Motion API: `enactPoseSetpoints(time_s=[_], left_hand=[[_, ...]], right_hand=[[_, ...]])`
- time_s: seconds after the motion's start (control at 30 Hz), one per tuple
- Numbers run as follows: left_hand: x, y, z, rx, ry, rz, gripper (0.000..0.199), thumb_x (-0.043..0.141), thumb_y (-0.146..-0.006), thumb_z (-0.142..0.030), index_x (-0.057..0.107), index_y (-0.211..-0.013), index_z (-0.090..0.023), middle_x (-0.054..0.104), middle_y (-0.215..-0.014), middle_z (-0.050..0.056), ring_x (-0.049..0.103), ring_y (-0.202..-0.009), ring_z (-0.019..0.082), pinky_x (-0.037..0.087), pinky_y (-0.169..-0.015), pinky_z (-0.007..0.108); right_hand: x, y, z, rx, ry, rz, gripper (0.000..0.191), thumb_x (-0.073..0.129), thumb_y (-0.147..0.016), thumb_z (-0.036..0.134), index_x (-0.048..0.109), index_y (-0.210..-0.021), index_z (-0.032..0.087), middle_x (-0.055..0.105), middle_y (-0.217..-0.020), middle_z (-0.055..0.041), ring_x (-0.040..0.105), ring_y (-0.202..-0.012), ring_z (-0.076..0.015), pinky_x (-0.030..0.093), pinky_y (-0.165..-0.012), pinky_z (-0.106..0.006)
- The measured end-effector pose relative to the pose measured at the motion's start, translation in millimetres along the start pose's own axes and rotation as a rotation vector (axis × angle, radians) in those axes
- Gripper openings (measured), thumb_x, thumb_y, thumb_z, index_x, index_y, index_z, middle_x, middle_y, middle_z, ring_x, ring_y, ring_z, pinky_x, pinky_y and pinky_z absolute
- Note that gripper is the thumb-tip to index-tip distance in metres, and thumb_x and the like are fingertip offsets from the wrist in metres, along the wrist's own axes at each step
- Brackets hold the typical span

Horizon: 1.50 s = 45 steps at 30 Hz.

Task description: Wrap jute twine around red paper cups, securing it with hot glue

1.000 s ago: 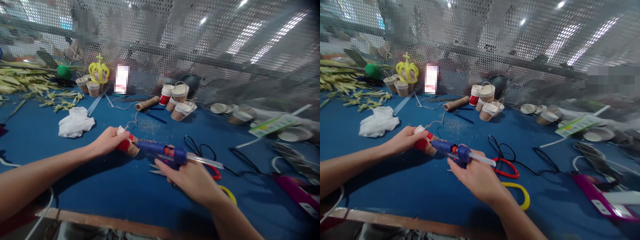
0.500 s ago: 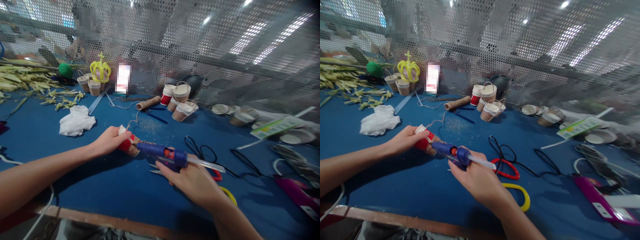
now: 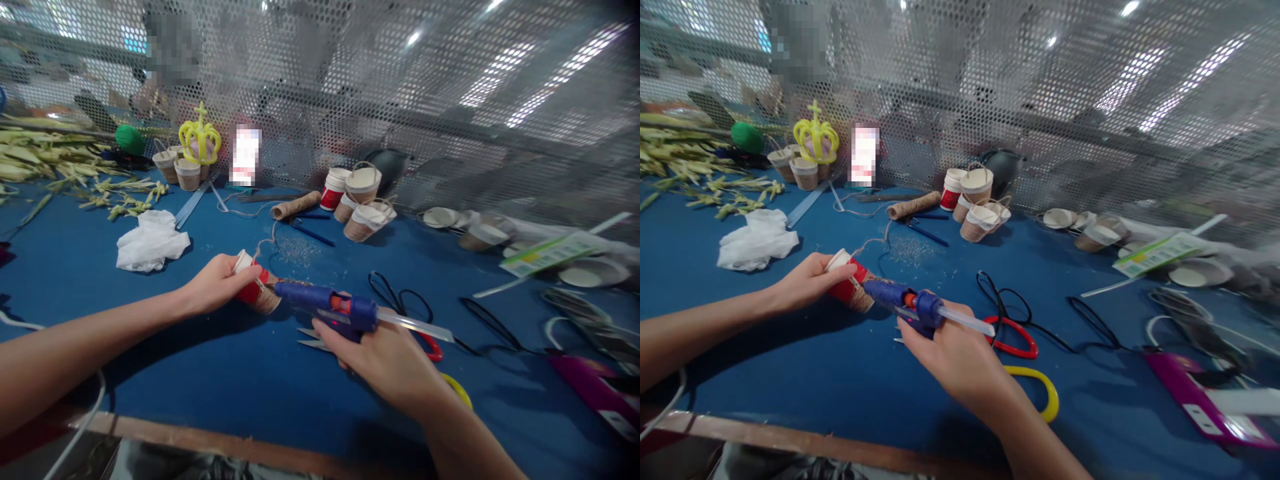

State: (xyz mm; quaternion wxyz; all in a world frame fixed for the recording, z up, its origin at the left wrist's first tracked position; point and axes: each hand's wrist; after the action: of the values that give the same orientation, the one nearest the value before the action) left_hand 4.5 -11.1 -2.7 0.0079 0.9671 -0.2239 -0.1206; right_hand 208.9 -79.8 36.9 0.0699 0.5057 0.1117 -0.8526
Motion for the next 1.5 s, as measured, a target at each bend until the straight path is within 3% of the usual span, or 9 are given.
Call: enactPoseSetpoints(time_s=[0.27,0.4,0.63,0.77,1.0,1.5], left_hand=[[1.1,0,3,0.042,-0.042,0.002,0.037,0.046,-0.078,-0.04,0.064,-0.078,-0.008,0.06,-0.064,0.003,0.046,-0.054,0.009,0.036,-0.05,0.02],[1.0,1,5,0.049,-0.096,-0.022,0.039,0.045,-0.077,-0.043,0.062,-0.075,-0.008,0.053,-0.056,0.0,0.04,-0.049,0.009,0.03,-0.046,0.02],[0.1,2,7,0.042,-0.129,-0.009,0.038,0.043,-0.078,-0.043,0.058,-0.067,-0.009,0.044,-0.052,-0.003,0.033,-0.047,0.007,0.026,-0.044,0.02],[-0.1,0,6,0.039,-0.074,-0.018,0.038,0.046,-0.077,-0.043,0.061,-0.07,-0.008,0.051,-0.055,-0.001,0.039,-0.049,0.008,0.03,-0.046,0.02],[1.0,0,2,0.036,0.067,0.032,0.036,0.046,-0.078,-0.039,0.067,-0.086,-0.01,0.068,-0.078,0.007,0.057,-0.066,0.014,0.043,-0.061,0.023],[1.4,-1,1,0.031,0.025,-0.001,0.034,0.046,-0.078,-0.037,0.067,-0.082,-0.01,0.069,-0.077,0.006,0.059,-0.064,0.013,0.044,-0.058,0.021]], right_hand=[[-5,-4,-5,-0.006,-0.079,0.07,0.016,0.05,-0.073,0.027,0.057,-0.06,0.021,0.049,-0.04,0.0026,0.047,-0.038,-0.0115,0.037,-0.042,-0.024],[-7,-9,-1,0.11,-0.098,0.087,0.02,0.046,-0.076,0.03,0.053,-0.059,0.02,0.051,-0.043,0.0016,0.05,-0.039,-0.0119,0.04,-0.043,-0.025],[-3,-10,-5,0.087,-0.078,0.065,0.022,0.047,-0.074,0.029,0.048,-0.054,0.021,0.051,-0.041,0.0023,0.05,-0.042,-0.0134,0.041,-0.049,-0.028],[-7,-8,0,0.128,-0.07,0.105,0.022,0.046,-0.075,0.03,0.052,-0.056,0.021,0.05,-0.041,0.0019,0.048,-0.038,-0.0118,0.039,-0.043,-0.025],[-5,-7,2,-0.044,0.014,0.008,0.021,0.047,-0.073,0.027,0.049,-0.053,0.022,0.054,-0.049,-0.0002,0.049,-0.047,-0.0132,0.037,-0.045,-0.025],[-1,-6,2,0.02,-0.073,-0.001,0.017,0.047,-0.073,0.028,0.049,-0.058,0.021,0.057,-0.055,-0.0012,0.05,-0.049,-0.0134,0.041,-0.049,-0.026]])
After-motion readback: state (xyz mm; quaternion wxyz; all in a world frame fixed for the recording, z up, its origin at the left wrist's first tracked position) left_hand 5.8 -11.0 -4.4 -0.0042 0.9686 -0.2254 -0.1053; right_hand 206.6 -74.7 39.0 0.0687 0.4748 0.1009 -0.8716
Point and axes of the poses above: each hand's wrist, its own y-axis away from the middle knuckle, its own x-axis out of the palm, z = x × y
